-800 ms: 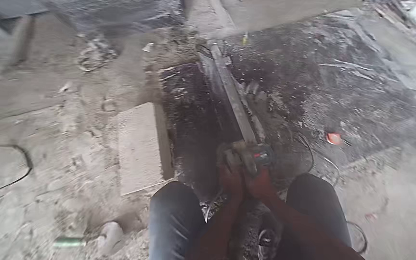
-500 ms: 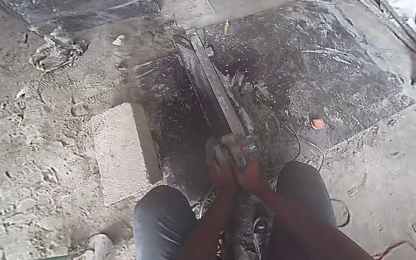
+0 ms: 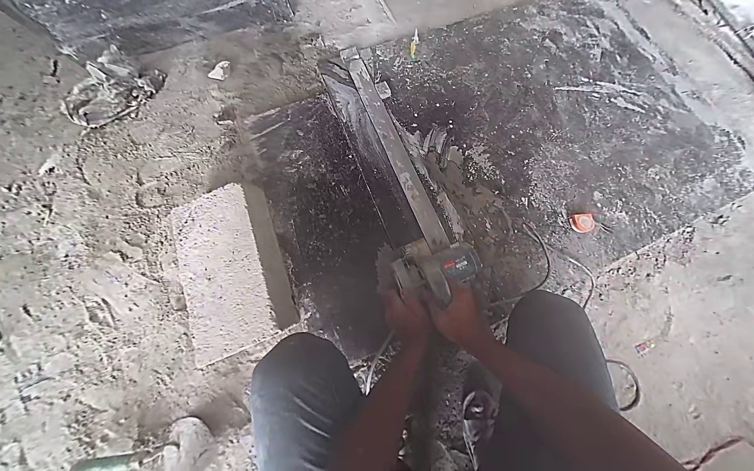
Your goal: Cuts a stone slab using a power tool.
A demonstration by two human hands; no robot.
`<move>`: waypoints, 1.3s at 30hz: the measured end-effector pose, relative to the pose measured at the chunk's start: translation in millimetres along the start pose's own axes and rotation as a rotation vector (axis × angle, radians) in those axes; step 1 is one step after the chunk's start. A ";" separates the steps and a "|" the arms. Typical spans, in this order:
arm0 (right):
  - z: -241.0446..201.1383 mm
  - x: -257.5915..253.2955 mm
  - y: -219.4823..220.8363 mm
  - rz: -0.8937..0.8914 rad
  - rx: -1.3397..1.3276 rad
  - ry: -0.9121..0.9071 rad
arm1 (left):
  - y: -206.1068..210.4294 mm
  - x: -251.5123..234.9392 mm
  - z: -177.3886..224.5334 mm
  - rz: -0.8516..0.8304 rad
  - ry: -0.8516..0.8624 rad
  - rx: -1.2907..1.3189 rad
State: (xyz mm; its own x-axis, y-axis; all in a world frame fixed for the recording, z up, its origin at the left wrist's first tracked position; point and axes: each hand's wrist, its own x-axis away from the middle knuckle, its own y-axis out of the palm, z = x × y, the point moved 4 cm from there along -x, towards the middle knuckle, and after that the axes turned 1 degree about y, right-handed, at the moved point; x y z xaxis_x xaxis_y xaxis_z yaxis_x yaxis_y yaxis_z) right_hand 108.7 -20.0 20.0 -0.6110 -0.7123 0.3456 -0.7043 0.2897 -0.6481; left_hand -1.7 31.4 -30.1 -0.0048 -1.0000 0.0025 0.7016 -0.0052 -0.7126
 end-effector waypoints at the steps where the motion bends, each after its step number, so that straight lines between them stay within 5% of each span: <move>1: 1.2 1.1 1.1 0.013 -0.001 -0.008 | 0.1 1.3 -1.8 -0.014 -0.003 -0.003; 9: 4.6 -1.9 3.9 0.056 -0.026 -0.064 | 3.5 1.6 -3.1 0.049 0.028 -0.006; 23: 3.0 13.0 1.0 -0.115 -0.106 0.011 | -12.8 13.3 3.3 -0.195 -0.161 -0.105; 39: 0.5 -9.6 1.5 -0.101 -0.199 -0.059 | -5.7 -4.2 16.2 -0.181 -0.194 -0.144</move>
State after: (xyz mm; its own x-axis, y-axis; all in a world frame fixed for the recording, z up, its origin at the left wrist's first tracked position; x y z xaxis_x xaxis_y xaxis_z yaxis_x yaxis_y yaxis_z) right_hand 113.7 -13.1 15.4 -0.5155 -0.7784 0.3583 -0.8219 0.3309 -0.4636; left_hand 5.8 35.6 -14.7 0.0255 -0.9645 0.2630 0.5930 -0.1972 -0.7807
